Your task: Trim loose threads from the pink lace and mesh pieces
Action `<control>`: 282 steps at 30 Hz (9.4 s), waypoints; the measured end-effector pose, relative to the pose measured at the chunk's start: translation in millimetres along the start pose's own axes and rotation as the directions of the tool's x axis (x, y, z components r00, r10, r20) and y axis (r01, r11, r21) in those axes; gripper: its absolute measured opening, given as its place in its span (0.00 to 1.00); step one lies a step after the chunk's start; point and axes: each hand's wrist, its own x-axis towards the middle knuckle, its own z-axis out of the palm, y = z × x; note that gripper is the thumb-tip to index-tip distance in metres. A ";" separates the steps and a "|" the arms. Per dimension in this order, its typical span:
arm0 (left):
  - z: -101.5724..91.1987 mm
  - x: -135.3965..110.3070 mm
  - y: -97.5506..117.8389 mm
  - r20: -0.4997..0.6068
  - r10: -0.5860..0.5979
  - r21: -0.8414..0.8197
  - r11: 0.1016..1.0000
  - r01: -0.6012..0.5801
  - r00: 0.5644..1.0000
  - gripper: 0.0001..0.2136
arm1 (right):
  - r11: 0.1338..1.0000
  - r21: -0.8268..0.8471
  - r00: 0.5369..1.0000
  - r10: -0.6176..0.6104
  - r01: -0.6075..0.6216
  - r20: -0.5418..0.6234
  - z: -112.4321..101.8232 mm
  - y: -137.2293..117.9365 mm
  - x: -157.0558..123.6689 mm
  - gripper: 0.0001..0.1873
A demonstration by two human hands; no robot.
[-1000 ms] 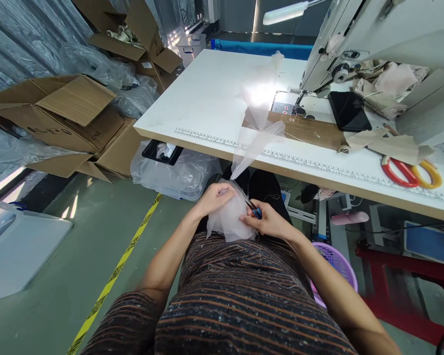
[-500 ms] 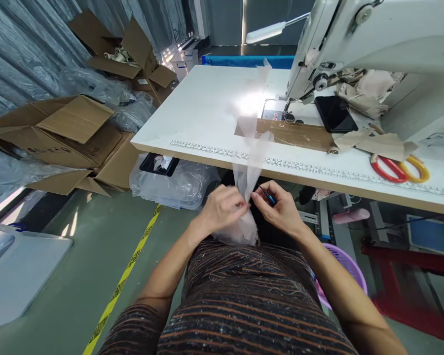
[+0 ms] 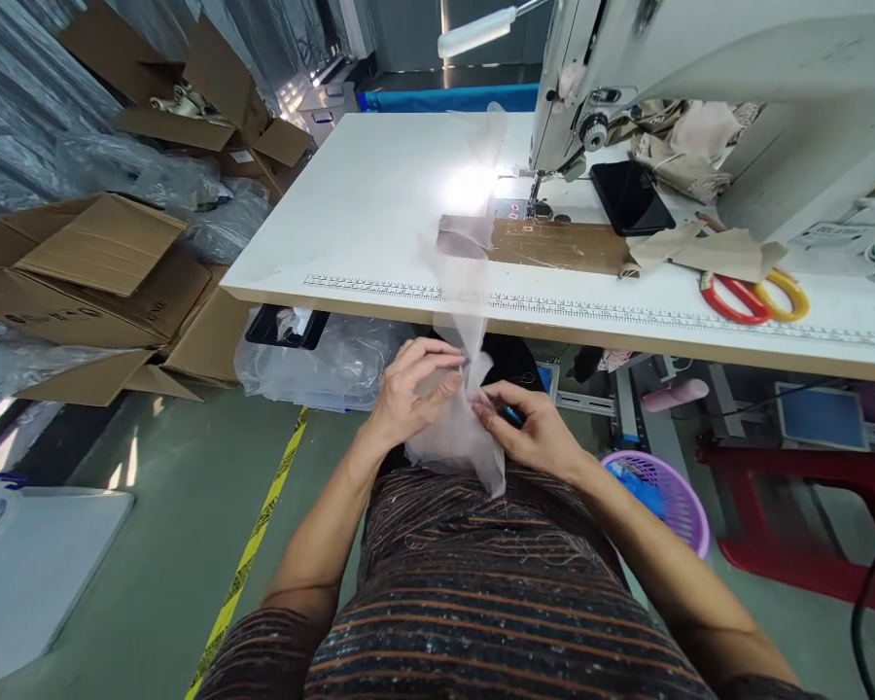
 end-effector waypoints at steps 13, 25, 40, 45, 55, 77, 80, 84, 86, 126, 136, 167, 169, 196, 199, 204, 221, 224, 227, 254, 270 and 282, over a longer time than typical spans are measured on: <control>12.5 -14.6 -21.6 0.365 -0.395 -0.596 0.597 0.537 0.843 0.18 | 0.995 0.048 0.987 0.082 -0.089 0.138 -6.4 10.1 1.2 0.16; 3.4 -23.0 -19.6 0.324 -0.470 -0.532 0.628 0.569 0.821 0.17 | 0.996 -0.018 0.971 0.090 -0.088 0.224 5.3 20.4 30.6 0.31; 1.4 -22.3 -20.6 0.296 -0.493 -0.492 0.655 0.573 0.818 0.16 | 0.994 -0.100 0.972 0.060 -0.038 0.229 8.9 17.4 36.6 0.29; 2.2 -21.2 -18.3 0.321 -0.501 -0.469 0.654 0.594 0.804 0.17 | 0.979 -0.194 0.980 0.098 -0.063 0.175 11.8 17.1 38.4 0.28; 0.0 -24.4 -38.3 0.282 -0.425 -0.253 0.832 0.494 0.860 0.14 | 0.943 0.158 0.904 0.218 -0.292 0.367 9.4 34.5 15.2 0.25; 5.2 -50.6 -52.1 -0.206 -0.089 0.050 0.994 0.101 0.974 0.22 | 0.983 0.143 0.987 0.127 -0.112 -0.100 13.9 19.4 37.7 0.25; -3.6 -29.0 -50.9 -0.413 -0.073 0.092 0.988 0.121 0.908 0.29 | 0.993 0.109 0.994 0.037 -0.049 0.105 11.7 9.3 13.6 0.22; 2.5 -8.4 -44.4 -0.261 -0.144 -0.122 0.986 0.115 0.954 0.28 | 0.985 0.158 0.931 -0.117 0.066 0.345 12.3 -2.8 -8.3 0.14; 10.6 -4.6 -41.0 -0.092 -0.191 -0.330 0.932 0.151 0.977 0.28 | 0.972 0.213 0.888 -0.184 0.100 0.421 12.2 -8.8 -13.8 0.08; 2.0 -19.4 -26.3 0.311 -0.410 -0.446 0.734 0.513 0.857 0.18 | 0.961 -0.276 0.975 0.058 0.004 0.215 11.6 22.4 44.1 0.27; 4.2 -22.2 -24.5 0.192 -0.400 -0.217 0.873 0.436 0.896 0.14 | 0.984 0.045 0.968 0.158 -0.170 0.197 23.3 34.6 25.9 0.23; -7.1 7.9 -37.1 -0.251 -0.087 -0.015 0.996 0.087 0.964 0.24 | 0.972 0.234 0.938 -0.065 -0.018 0.341 24.5 -8.1 -5.6 0.13; 0.7 9.7 -36.2 -0.073 -0.157 -0.160 0.977 0.143 0.985 0.27 | 0.962 0.273 0.891 -0.138 0.016 0.433 25.4 -13.8 -14.0 0.07; -4.1 -27.7 -25.4 0.301 -0.451 -0.448 0.711 0.542 0.840 0.21 | 0.994 -0.092 0.965 0.081 -0.060 0.249 15.3 10.6 45.6 0.33; -5.5 -26.0 -23.0 0.310 -0.454 -0.451 0.703 0.550 0.835 0.21 | 0.991 -0.107 0.970 0.099 -0.076 0.222 17.1 11.0 48.9 0.33; -7.9 -23.7 -20.0 0.307 -0.448 -0.452 0.707 0.543 0.839 0.21 | 0.993 -0.055 0.967 0.114 -0.104 0.226 16.7 11.6 45.7 0.33; -5.6 -26.3 -25.7 0.383 -0.506 -0.444 0.633 0.635 0.773 0.18 | 0.975 0.060 0.954 0.193 -0.212 0.229 26.0 22.7 36.5 0.35; -1.0 -28.3 -33.7 0.421 -0.454 -0.380 0.698 0.607 0.785 0.16 | 0.938 0.175 0.888 0.208 -0.300 0.411 18.7 30.0 23.5 0.34; 9.2 -31.6 -42.9 0.402 -0.393 -0.153 0.862 0.484 0.827 0.12 | 0.964 0.049 0.883 0.218 -0.261 0.417 8.8 39.2 11.9 0.29; 18.5 -7.8 -38.9 0.477 -0.335 -0.850 0.062 0.524 0.813 0.50 | 0.965 -0.028 0.792 -0.198 0.261 0.577 -0.7 -4.9 -17.0 0.05; 8.3 -4.9 -26.1 0.390 -0.433 -0.540 0.607 0.583 0.812 0.16 | 0.992 0.035 0.980 0.118 -0.125 0.157 -14.0 11.9 5.5 0.23; -0.5 -15.4 -20.6 0.279 -0.419 -0.569 0.653 0.501 0.864 0.14 | 0.995 -0.020 0.983 0.099 -0.097 0.154 8.0 19.8 45.4 0.35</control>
